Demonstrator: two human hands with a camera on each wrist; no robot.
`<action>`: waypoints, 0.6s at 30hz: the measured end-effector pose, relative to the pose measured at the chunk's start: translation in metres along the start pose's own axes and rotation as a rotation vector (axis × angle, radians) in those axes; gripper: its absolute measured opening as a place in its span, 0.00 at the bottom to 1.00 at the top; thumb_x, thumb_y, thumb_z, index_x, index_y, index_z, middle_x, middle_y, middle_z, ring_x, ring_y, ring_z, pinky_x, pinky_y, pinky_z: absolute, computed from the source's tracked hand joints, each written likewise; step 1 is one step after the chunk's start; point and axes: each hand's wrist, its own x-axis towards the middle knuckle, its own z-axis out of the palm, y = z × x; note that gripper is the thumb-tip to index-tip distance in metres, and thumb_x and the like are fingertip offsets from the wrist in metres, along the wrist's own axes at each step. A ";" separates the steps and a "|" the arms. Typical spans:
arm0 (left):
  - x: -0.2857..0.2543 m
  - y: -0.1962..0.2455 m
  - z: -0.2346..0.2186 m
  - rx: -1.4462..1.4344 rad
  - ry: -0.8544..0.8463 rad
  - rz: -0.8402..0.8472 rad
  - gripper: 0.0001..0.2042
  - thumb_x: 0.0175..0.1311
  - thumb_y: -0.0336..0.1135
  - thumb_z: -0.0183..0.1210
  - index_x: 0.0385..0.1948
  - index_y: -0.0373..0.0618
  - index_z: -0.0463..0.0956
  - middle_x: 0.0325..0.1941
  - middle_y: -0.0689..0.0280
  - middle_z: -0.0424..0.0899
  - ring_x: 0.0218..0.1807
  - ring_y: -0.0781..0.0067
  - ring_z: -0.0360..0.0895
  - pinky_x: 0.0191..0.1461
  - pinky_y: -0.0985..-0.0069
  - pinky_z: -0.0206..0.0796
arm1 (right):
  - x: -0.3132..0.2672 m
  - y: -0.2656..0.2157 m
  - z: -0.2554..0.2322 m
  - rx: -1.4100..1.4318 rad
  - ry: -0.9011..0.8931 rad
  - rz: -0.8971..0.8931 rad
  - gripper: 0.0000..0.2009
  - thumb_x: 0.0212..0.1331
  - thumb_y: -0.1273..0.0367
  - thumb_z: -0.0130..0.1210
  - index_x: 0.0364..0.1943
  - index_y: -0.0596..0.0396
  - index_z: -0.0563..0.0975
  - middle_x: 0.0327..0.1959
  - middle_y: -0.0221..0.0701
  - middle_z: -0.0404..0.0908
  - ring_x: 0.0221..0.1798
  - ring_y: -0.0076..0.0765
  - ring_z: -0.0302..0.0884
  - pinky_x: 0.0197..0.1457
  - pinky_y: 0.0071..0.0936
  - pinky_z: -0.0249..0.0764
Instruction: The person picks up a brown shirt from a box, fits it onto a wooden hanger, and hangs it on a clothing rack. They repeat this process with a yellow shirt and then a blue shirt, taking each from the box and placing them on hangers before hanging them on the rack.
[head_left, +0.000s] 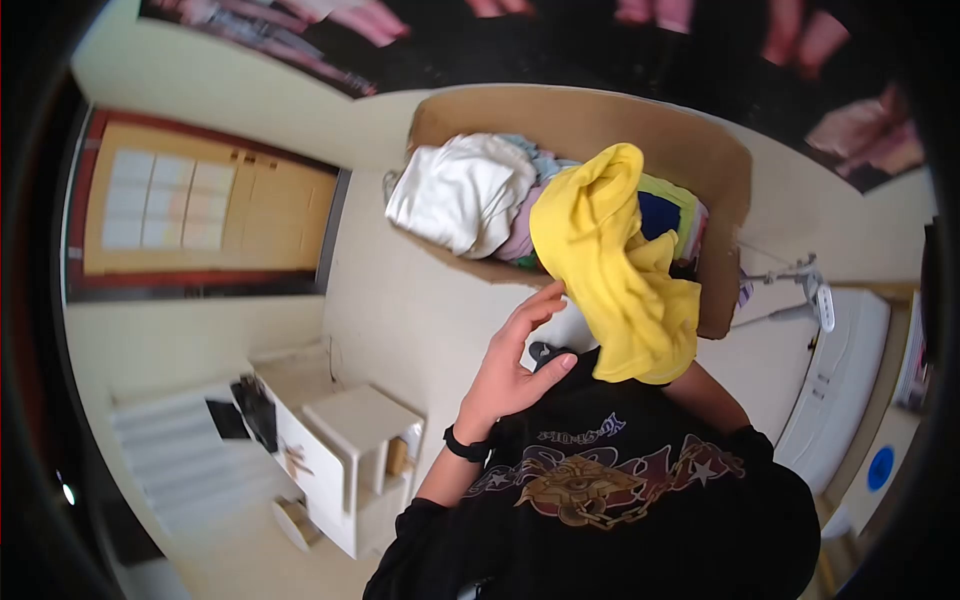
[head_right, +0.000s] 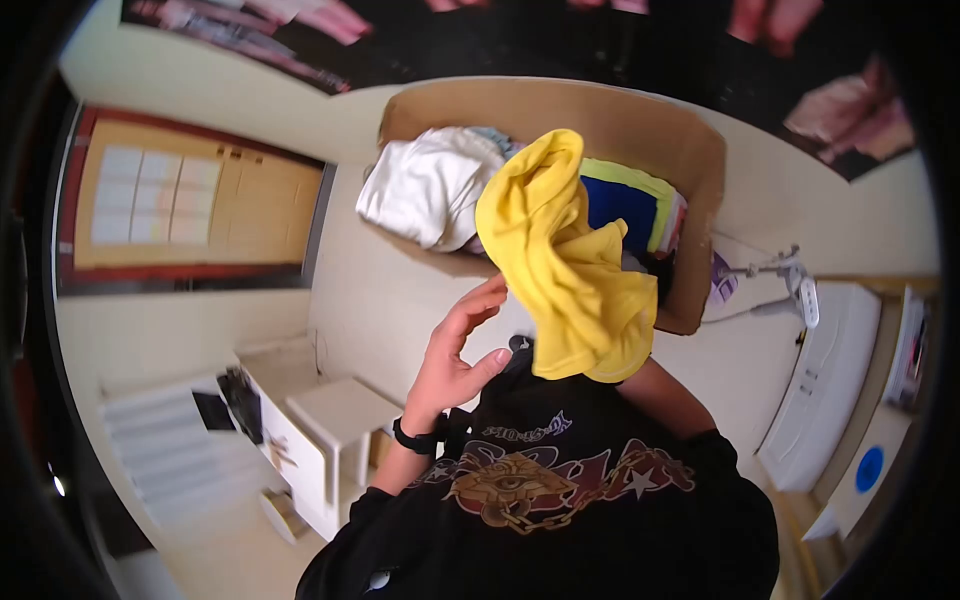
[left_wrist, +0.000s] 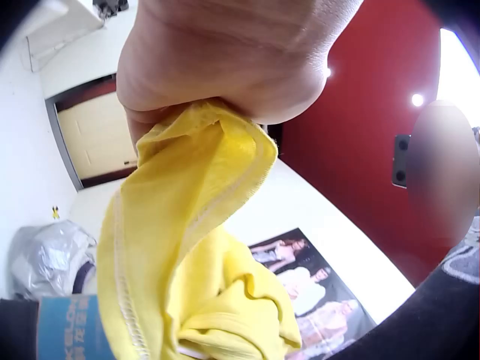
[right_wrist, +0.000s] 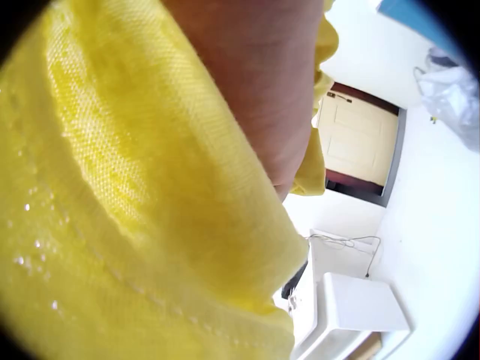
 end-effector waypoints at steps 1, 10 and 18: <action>-0.013 -0.001 0.001 -0.132 0.075 -0.034 0.26 0.68 0.35 0.71 0.65 0.40 0.73 0.74 0.50 0.77 0.75 0.49 0.76 0.76 0.57 0.67 | 0.000 0.011 0.011 -0.029 -0.031 0.049 0.26 0.83 0.59 0.50 0.78 0.52 0.65 0.73 0.37 0.75 0.71 0.45 0.77 0.75 0.42 0.74; -0.165 -0.041 -0.055 -0.222 0.446 -0.365 0.20 0.85 0.39 0.52 0.67 0.34 0.72 0.55 0.54 0.87 0.56 0.62 0.83 0.63 0.68 0.72 | 0.006 0.130 0.090 -0.263 -0.229 0.430 0.26 0.82 0.60 0.52 0.77 0.52 0.66 0.73 0.36 0.76 0.71 0.44 0.77 0.74 0.40 0.75; -0.336 -0.102 -0.108 -0.603 1.025 -0.407 0.20 0.87 0.39 0.46 0.68 0.34 0.74 0.61 0.62 0.86 0.63 0.73 0.79 0.69 0.73 0.68 | -0.016 0.254 0.180 -0.571 -0.398 0.723 0.25 0.81 0.61 0.54 0.76 0.52 0.67 0.72 0.36 0.76 0.70 0.44 0.78 0.74 0.39 0.75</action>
